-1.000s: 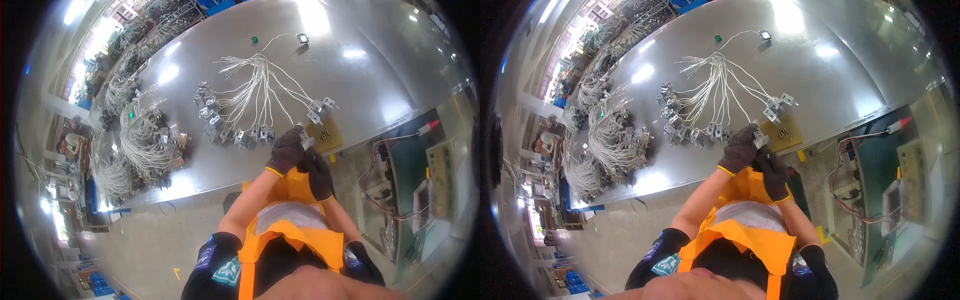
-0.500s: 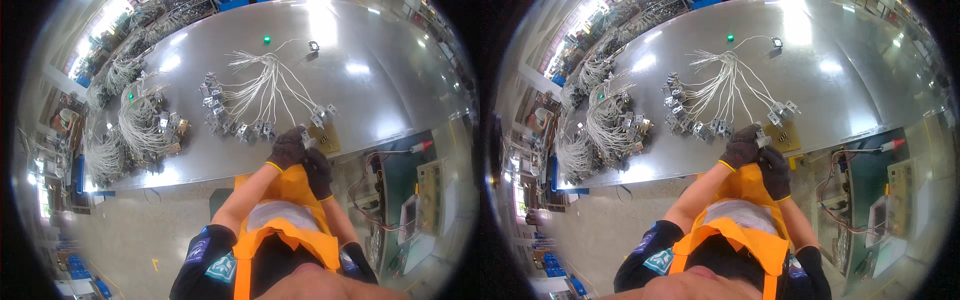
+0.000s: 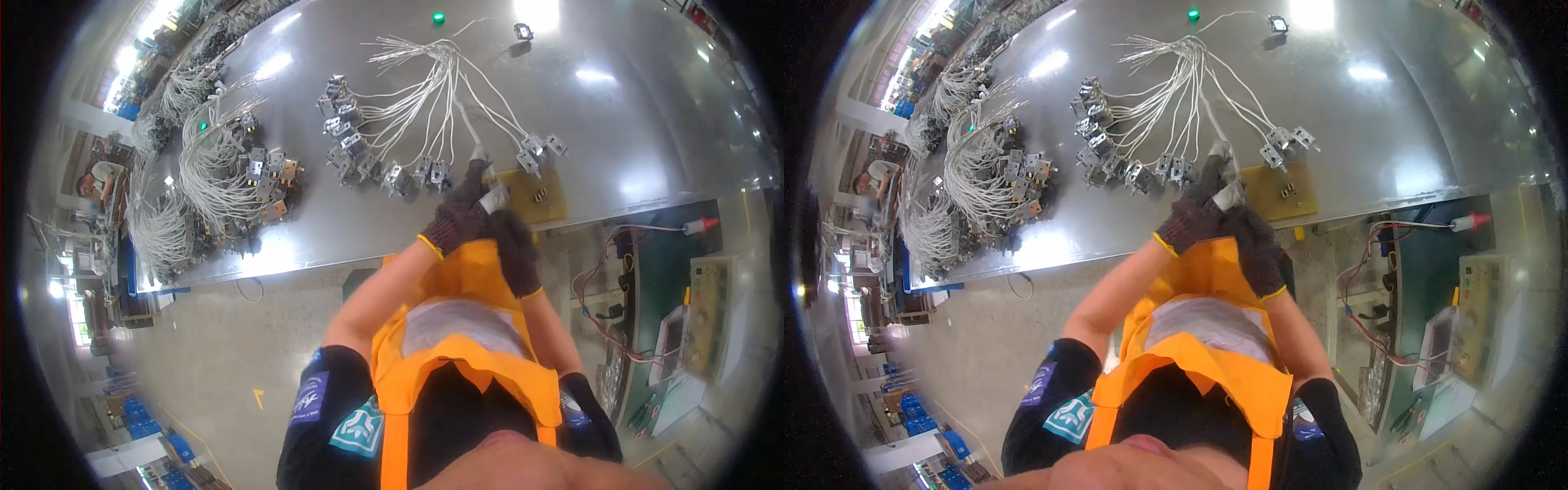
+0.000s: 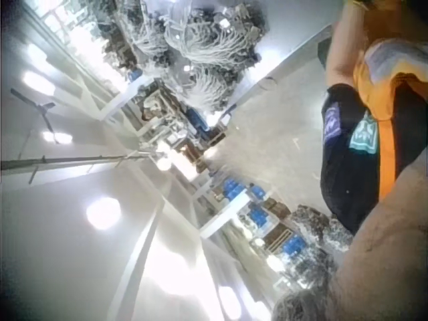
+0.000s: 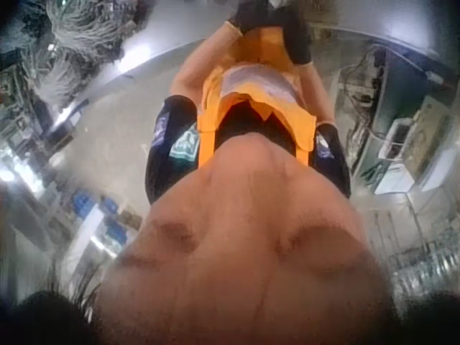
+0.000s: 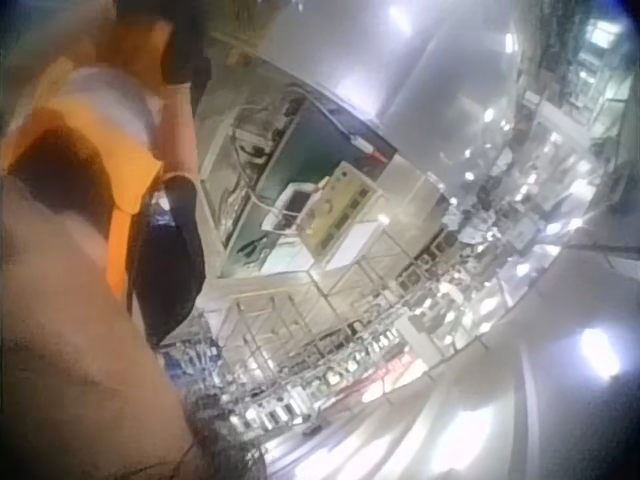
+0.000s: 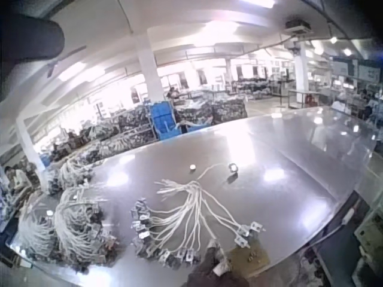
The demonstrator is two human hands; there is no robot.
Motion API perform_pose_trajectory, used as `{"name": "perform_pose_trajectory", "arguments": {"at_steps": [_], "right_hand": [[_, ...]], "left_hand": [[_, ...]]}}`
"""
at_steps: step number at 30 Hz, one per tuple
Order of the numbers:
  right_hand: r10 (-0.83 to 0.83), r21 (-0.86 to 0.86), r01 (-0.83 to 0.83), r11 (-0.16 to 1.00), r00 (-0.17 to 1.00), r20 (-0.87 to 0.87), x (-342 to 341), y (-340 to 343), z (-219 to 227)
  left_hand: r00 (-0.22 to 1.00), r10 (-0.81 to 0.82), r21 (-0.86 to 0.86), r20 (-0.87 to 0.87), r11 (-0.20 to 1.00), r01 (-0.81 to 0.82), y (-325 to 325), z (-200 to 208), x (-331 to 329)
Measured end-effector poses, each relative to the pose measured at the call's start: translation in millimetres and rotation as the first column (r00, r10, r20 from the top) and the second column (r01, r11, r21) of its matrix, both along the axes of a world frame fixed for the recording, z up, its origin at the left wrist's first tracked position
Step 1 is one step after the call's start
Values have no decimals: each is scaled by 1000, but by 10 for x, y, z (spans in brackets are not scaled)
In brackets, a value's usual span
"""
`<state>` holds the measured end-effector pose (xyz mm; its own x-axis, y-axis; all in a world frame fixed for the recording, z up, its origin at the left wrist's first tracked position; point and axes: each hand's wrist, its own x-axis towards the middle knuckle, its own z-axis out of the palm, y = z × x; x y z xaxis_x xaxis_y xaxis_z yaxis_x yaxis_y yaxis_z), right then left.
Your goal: The recorder is assembling wire harness components and connecting them to a testing jig on a production line.
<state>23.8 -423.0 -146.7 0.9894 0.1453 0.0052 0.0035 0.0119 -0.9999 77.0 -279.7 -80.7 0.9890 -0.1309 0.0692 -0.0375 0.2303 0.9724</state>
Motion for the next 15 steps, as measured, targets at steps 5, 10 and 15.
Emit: {"name": "perform_pose_trajectory", "arguments": {"at_steps": [5, 10, 15], "right_hand": [[26, -107, 16, 994, 924, 381, 311, 78, 593], [153, -194, -100, 976, 948, 281, 625, 327, 486], [68, 28, -69, 997, 996, 50, 692, 272, 577]], "left_hand": [[739, -355, 816, 573, 326, -477, 1162, 516, 262], [874, -369, 924, 316, -88, -371, 1051, 362, 179], [940, -140, 942, 312, 175, -286, 573, 232, 181]]}}
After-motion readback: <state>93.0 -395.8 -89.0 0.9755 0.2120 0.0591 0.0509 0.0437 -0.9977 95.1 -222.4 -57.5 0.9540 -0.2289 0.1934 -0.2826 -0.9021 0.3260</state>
